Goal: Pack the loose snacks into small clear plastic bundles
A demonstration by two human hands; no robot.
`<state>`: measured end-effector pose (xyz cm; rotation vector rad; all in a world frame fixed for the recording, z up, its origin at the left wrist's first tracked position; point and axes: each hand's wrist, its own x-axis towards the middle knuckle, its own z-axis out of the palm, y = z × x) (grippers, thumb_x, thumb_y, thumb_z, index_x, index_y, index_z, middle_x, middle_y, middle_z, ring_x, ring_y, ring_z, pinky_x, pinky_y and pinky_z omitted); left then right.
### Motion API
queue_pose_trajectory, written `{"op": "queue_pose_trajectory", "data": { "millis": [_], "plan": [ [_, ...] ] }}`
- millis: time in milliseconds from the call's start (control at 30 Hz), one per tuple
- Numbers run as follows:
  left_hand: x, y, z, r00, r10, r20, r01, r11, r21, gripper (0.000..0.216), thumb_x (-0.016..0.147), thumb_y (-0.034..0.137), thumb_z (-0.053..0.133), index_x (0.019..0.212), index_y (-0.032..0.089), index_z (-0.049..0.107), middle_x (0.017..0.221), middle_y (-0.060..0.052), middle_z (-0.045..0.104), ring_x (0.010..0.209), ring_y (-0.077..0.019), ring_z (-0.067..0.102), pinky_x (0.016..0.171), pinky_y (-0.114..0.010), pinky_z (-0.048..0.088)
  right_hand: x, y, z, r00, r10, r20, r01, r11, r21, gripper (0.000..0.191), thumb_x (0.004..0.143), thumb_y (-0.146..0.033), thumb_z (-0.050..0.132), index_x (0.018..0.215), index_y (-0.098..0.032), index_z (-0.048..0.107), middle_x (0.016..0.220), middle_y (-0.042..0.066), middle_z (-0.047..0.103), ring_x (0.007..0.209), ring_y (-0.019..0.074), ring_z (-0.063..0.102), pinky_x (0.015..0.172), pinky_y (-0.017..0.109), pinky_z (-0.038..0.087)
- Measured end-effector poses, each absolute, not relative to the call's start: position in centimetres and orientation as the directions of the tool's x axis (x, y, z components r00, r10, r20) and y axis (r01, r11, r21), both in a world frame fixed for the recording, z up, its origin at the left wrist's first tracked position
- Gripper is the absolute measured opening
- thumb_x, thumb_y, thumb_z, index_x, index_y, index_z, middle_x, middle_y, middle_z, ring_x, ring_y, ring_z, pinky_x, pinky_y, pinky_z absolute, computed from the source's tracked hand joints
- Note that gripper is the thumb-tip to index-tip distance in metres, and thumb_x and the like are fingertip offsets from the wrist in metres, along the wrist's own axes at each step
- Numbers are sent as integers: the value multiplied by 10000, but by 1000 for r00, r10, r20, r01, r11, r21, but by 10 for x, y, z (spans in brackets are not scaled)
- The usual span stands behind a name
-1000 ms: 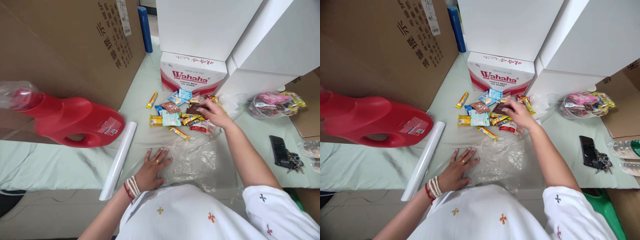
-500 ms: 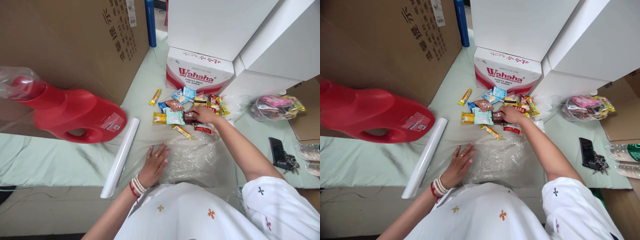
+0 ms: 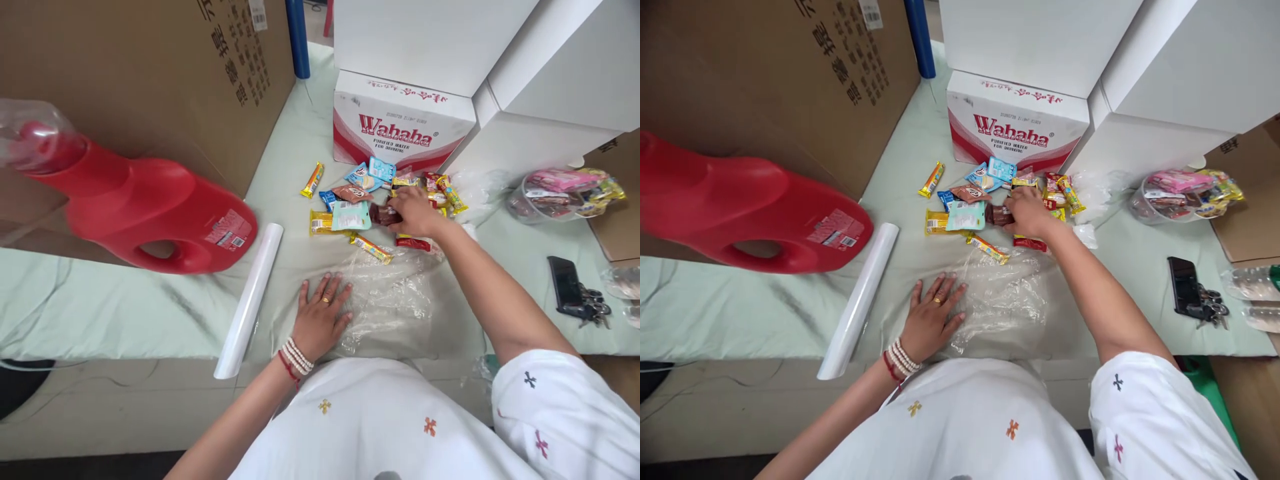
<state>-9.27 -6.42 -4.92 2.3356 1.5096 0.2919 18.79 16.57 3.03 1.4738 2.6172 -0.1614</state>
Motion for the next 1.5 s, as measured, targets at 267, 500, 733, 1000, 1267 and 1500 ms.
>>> {"op": "queue_pose_trajectory", "data": {
  "millis": [267, 500, 733, 1000, 1267, 1500],
  "plan": [
    [-83, -76, -47, 393, 919, 5, 849, -365, 381, 563, 1022, 396, 471, 1573, 292, 425, 1701, -140, 278, 1563, -367, 285, 1230, -707, 84, 201, 61, 77, -630, 774, -55, 736, 573, -360, 524, 855, -481, 717, 1272, -173, 643, 1283, 155, 596, 1273, 360, 473, 1088, 484, 387],
    [-85, -75, -54, 317, 948, 22, 862, -298, 409, 558, 1061, 365, 371, 1602, 229, 356, 1695, -180, 275, 1546, -311, 346, 1241, -647, 182, 145, 3, 14, -697, 660, -281, 717, 631, -296, 401, 841, -288, 746, 1195, -115, 669, 1244, 197, 619, 1328, 367, 446, 1160, 547, 308],
    [-124, -84, -49, 501, 804, 320, 660, -594, 459, 775, 859, 56, 487, 1582, 313, 377, 1639, -83, 430, 1575, -302, 274, 1267, -606, 192, 208, -54, 21, -678, 735, 11, 634, 592, -497, 752, 928, -545, 675, 1545, -211, 406, 1513, 182, 455, 1423, 338, 383, 1165, 543, 368],
    [-128, -81, -43, 644, 732, 225, 526, -636, 565, 334, 890, 166, 547, 1169, 274, 696, 1076, -38, 785, 1350, -278, 569, 1265, -621, 79, 222, -96, -9, -521, 852, 60, 671, 452, -588, 220, 1039, -291, 514, 1088, -224, 718, 894, 79, 697, 965, 240, 590, 902, 424, 491],
    [-95, -35, -49, -131, 991, 26, 899, 107, 424, 275, 863, 354, 624, 1045, 176, 726, 1070, -170, 688, 1119, -399, 564, 946, -571, 464, 225, 10, 16, -199, 916, -349, 965, 122, -231, 244, 964, -327, 600, 1135, -205, 725, 997, 105, 719, 1004, 283, 609, 761, 329, 458],
    [-78, -32, -49, -212, 975, 62, 827, 145, 542, 770, 825, 383, 658, 1510, 126, 419, 1346, -187, 619, 1260, -381, 521, 1055, -530, 403, 138, 60, 26, -559, 815, -156, 828, 537, -161, 488, 941, -311, 645, 1388, -123, 584, 1244, 175, 664, 1250, 357, 456, 978, 424, 396]
  ]
}}
